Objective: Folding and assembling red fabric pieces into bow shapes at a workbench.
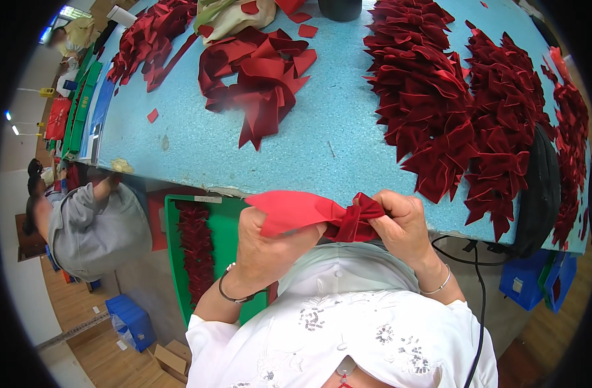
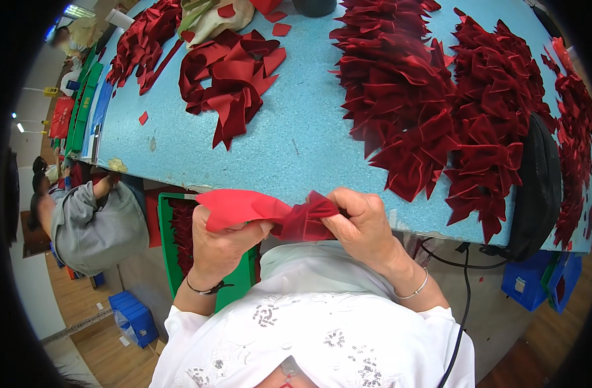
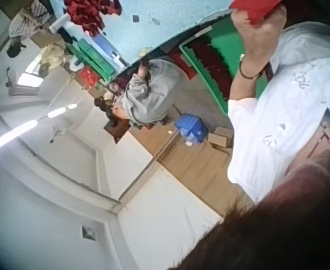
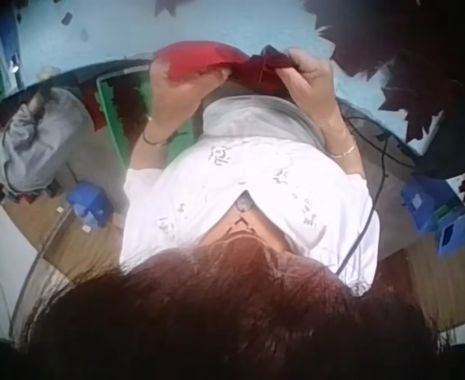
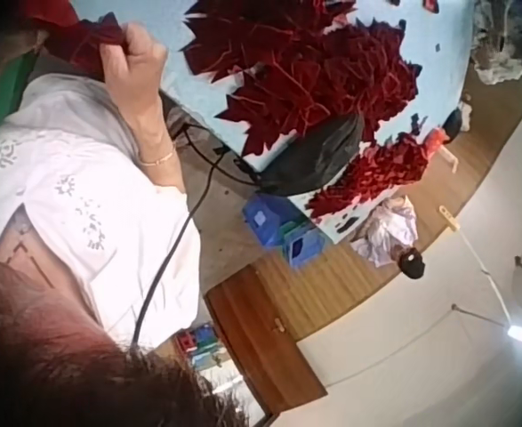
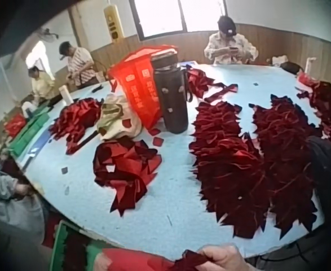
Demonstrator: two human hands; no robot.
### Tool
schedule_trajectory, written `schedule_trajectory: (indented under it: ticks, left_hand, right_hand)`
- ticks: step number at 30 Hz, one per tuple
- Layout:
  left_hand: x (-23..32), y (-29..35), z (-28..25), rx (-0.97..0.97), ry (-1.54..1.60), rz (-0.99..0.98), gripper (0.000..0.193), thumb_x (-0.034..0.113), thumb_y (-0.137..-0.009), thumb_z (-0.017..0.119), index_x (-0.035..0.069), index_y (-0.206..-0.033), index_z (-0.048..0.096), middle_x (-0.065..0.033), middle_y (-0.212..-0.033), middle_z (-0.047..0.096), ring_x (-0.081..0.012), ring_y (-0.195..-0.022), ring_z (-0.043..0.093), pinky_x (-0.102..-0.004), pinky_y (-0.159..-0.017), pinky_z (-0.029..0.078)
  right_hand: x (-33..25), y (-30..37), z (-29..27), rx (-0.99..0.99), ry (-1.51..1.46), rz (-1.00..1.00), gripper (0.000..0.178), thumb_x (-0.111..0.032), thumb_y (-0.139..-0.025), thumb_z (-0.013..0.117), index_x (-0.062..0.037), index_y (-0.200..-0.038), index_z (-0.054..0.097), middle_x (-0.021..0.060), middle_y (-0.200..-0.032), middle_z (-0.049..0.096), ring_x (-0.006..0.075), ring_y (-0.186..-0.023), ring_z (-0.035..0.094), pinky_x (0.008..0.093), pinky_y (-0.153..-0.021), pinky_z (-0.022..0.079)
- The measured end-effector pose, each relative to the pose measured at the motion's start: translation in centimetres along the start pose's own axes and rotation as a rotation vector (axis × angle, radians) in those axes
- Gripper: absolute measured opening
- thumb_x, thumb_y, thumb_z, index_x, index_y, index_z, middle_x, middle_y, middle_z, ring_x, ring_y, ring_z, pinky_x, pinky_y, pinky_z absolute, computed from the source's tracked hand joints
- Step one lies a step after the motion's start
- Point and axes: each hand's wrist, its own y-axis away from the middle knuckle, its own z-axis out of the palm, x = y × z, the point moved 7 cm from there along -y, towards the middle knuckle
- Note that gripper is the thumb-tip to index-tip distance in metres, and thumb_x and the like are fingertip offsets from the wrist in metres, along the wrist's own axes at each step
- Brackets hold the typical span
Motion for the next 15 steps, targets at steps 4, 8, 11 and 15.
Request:
schedule_trajectory:
  ticks: [4, 8, 11, 15]
  left_hand:
    - [-0.2, 0.3, -0.1, 0.051, 0.079, 0.018, 0.017, -0.007, -0.071, 0.068, 0.0, -0.087, 0.068, -0.0023, -0.077, 0.067, -0.0087, -0.07, 0.062, -0.0194, -0.063, 0.048]
    - [-1.0, 0.1, 0.4, 0.036, 0.229, -0.045, 0.019, -0.009, -0.074, 0.064, -0.005, -0.092, 0.065, -0.0058, -0.079, 0.066, -0.0115, -0.07, 0.061, -0.0231, -0.065, 0.049]
    - [-1.0, 0.1, 1.0, 0.029, 0.334, -0.038, 0.021, -0.011, -0.075, 0.062, -0.008, -0.096, 0.063, -0.0084, -0.083, 0.066, -0.0136, -0.073, 0.061, -0.0254, -0.067, 0.05]
    - [-0.6, 0.2, 1.1, 0.046, 0.487, 0.006, 0.025, -0.012, -0.074, 0.064, -0.008, -0.098, 0.061, -0.0102, -0.089, 0.065, -0.0148, -0.079, 0.061, -0.0263, -0.071, 0.05]
  right_hand:
    - [-1.1, 0.0, -0.3, 0.062, 0.152, -0.167, 0.008, 0.002, -0.074, 0.058, 0.0025, -0.068, 0.053, 0.0069, -0.053, 0.048, 0.0099, -0.046, 0.041, 0.0256, -0.043, 0.034]
    - [-1.5, 0.1, -0.4, 0.093, 0.207, -0.22, 0.006, 0.002, -0.072, 0.058, 0.0019, -0.069, 0.053, 0.0086, -0.055, 0.048, 0.0139, -0.044, 0.042, 0.0271, -0.042, 0.034]
    - [-1.4, 0.1, -0.4, 0.084, 0.19, -0.188, 0.005, 0.002, -0.071, 0.058, 0.0014, -0.069, 0.053, 0.0088, -0.055, 0.048, 0.0147, -0.044, 0.042, 0.0277, -0.042, 0.034]
    - [-1.2, 0.2, -0.4, 0.064, 0.172, -0.152, 0.005, 0.002, -0.072, 0.058, 0.0008, -0.07, 0.054, 0.0082, -0.054, 0.048, 0.0139, -0.044, 0.043, 0.0278, -0.042, 0.034]
